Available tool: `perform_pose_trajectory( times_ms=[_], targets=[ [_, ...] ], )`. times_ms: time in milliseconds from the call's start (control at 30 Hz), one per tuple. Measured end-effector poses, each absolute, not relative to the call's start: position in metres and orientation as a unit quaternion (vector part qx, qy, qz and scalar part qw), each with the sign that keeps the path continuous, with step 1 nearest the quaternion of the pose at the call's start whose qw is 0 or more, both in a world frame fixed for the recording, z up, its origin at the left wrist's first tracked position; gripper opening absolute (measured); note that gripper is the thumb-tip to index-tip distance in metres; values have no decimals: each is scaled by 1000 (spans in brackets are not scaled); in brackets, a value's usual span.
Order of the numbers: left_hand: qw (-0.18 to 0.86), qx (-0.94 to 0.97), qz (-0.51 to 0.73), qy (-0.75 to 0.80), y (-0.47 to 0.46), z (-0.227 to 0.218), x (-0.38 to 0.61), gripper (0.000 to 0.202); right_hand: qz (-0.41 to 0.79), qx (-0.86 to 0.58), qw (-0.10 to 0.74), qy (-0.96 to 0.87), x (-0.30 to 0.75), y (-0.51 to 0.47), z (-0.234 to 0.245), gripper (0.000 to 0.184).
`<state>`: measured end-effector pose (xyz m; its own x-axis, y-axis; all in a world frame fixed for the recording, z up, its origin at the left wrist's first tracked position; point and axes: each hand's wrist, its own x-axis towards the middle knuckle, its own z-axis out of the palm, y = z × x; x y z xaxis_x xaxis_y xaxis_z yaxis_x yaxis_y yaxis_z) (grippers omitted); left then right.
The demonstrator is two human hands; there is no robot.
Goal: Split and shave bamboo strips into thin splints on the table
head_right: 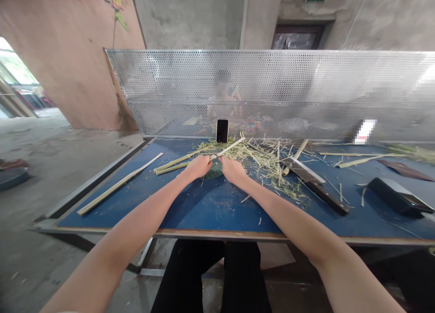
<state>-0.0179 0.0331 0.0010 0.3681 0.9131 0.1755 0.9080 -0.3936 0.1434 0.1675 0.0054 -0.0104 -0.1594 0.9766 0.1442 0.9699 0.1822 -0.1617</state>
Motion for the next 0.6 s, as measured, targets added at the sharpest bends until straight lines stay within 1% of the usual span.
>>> perform_pose_trajectory(
  times_ms=[233, 400, 600],
  targets=[
    [16, 825, 103, 555, 37, 3, -24, 37, -51, -672, 96, -732, 172, 10, -1, 52],
    [28, 823, 84, 561, 34, 3, -32, 38, -9, -677, 118, -726, 191, 14, 2, 54],
    [10, 825, 88, 558, 33, 2, -31, 33, 35, -599, 143, -787, 181, 6, -5, 53]
  ],
)
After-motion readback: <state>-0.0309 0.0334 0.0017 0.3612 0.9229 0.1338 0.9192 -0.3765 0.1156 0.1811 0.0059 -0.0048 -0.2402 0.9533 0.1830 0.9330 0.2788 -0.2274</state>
